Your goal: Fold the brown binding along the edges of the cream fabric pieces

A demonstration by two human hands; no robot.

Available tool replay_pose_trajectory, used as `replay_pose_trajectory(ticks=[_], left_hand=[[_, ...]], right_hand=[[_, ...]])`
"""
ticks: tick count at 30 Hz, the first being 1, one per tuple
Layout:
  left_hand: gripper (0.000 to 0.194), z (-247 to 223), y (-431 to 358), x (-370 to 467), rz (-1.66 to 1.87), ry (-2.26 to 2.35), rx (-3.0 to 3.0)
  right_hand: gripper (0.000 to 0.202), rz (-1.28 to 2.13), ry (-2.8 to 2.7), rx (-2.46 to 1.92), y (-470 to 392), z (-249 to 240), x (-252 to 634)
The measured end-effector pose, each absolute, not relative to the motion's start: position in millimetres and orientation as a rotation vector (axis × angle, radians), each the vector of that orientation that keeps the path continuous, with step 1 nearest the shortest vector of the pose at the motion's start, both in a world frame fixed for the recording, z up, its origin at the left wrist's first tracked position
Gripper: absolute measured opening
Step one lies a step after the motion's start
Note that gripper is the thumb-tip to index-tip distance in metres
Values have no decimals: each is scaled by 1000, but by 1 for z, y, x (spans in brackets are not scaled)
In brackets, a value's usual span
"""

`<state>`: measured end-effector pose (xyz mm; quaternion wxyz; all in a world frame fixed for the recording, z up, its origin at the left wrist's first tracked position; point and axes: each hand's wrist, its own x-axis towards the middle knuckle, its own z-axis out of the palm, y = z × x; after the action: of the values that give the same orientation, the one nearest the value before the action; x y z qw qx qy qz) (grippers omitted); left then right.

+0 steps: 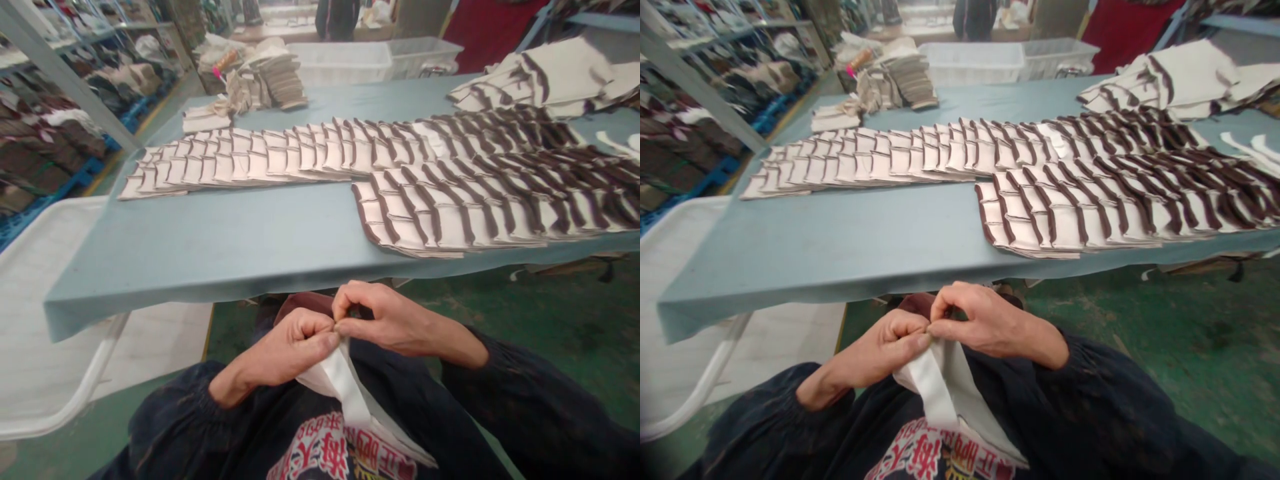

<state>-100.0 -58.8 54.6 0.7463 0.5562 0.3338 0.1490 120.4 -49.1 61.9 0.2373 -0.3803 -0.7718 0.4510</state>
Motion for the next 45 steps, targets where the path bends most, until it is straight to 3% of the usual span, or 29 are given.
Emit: replay_pose_trajectory(ticks=[4, 9, 16, 27, 35, 45], left_hand=[[65, 33, -59, -103, 570, 905, 1074], [60, 16, -58, -104, 762, 1137, 890], [59, 15, -56, -101, 872, 1250, 769], [60, 10, -61, -111, 898, 1303, 1161], [55, 10, -59, -116, 960, 1301, 1250], [57, -1, -64, -108, 1021, 1171, 1008]], right_hand=[[17, 1344, -1803, -1284, -53, 60, 124], [40, 1533, -1884, -1364, -71, 51, 123], [10, 1408, -1804, -1475, -80, 27, 96], [23, 1411, -1382, -1321, -81, 31, 88], [48, 1832, -1214, -1385, -82, 35, 88], [40, 1624, -1304, -1463, -118, 10, 76]])
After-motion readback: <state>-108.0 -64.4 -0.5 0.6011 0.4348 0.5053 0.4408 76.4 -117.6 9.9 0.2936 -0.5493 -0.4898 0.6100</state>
